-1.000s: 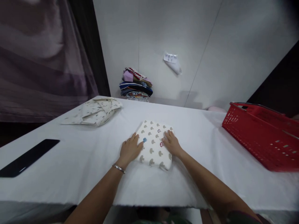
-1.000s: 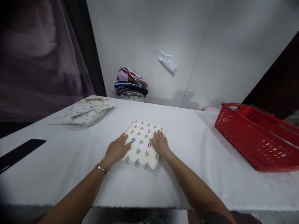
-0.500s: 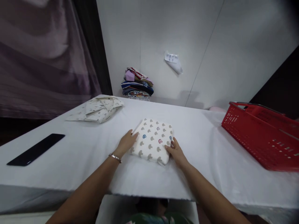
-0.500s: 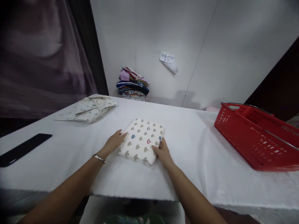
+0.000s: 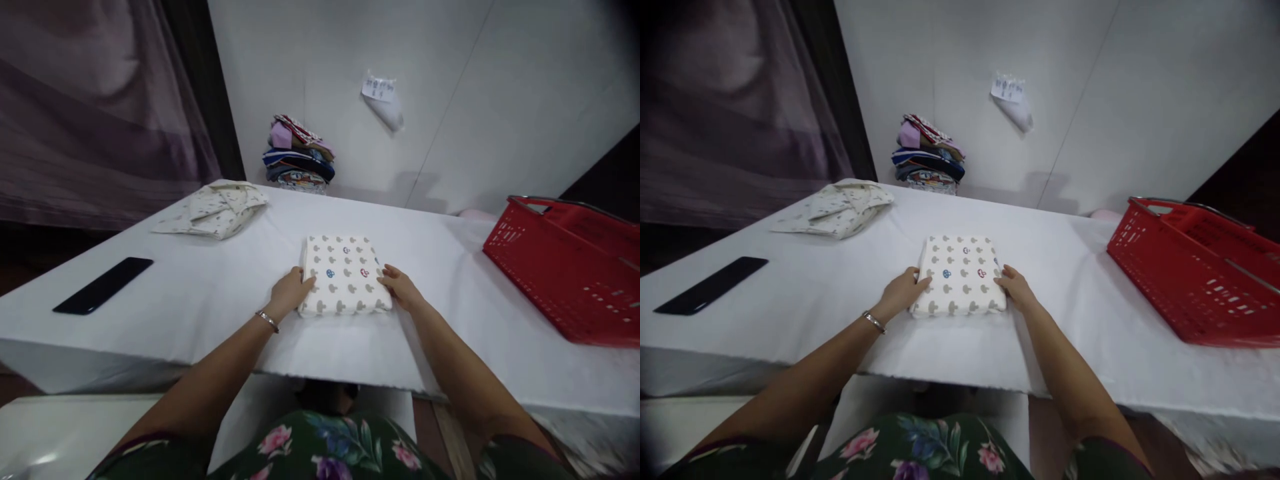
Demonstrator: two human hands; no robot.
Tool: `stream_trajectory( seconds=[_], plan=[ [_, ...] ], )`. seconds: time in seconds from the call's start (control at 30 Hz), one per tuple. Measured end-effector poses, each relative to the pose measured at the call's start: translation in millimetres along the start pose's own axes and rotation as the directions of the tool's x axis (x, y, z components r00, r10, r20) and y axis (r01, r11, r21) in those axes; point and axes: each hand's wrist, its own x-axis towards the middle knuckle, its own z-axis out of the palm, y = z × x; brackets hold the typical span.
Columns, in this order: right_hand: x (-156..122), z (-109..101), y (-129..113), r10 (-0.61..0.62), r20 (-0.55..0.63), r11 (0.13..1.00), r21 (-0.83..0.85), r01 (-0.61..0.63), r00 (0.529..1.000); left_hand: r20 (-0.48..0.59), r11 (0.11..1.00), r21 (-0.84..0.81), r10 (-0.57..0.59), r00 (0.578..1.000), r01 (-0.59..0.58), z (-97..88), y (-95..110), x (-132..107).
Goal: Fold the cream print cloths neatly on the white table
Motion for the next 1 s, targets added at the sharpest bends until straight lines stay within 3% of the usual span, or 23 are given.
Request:
stream_trajectory(
  seconds=[0.17,0.23,0.37,0.47,0.57,0.7,1.0],
  plan=[
    [-29.7,-8.4,12.2,-0.049,-0.142,0.988,0.141,0.069,0.989,-0.027,1.000,-0.016,-0.014,1.000,0.014,0.7,1.2,-0.5],
    [-47.7,-10.7,16.7,-0.118,-0.129,0.983,0.125,0.134,0.985,-0.030,1.000,-0.018,-0.024,0.999,0.024,0.9,1.5,0.3],
    [-73.4,-9.3,25.4,-0.285,0.025,0.951,-0.118,0.286,0.958,-0.047,0.999,-0.031,-0.040,0.998,0.039,2.3,3.1,-1.0],
    [-75.2,0.3,27.5,-0.410,0.025,0.852,-0.344,0.393,0.912,-0.054,0.999,-0.038,-0.039,0.998,0.037,3.0,3.5,-2.0],
    [-68.6,11.9,25.5,-0.456,-0.051,0.811,-0.434,0.391,0.888,-0.054,0.998,-0.048,-0.040,0.998,0.038,3.4,2.5,-2.0],
    [-63.7,19.3,24.9,-0.475,-0.132,0.834,-0.383,0.398,0.870,-0.068,0.998,-0.056,-0.029,0.997,0.025,5.3,-0.7,-1.1],
    [-72.4,15.9,34.5,-0.506,-0.017,0.694,-0.602,0.396,0.862,-0.093,0.995,-0.094,-0.030,0.995,0.022,11.3,-5.9,-2.1]
  ],
)
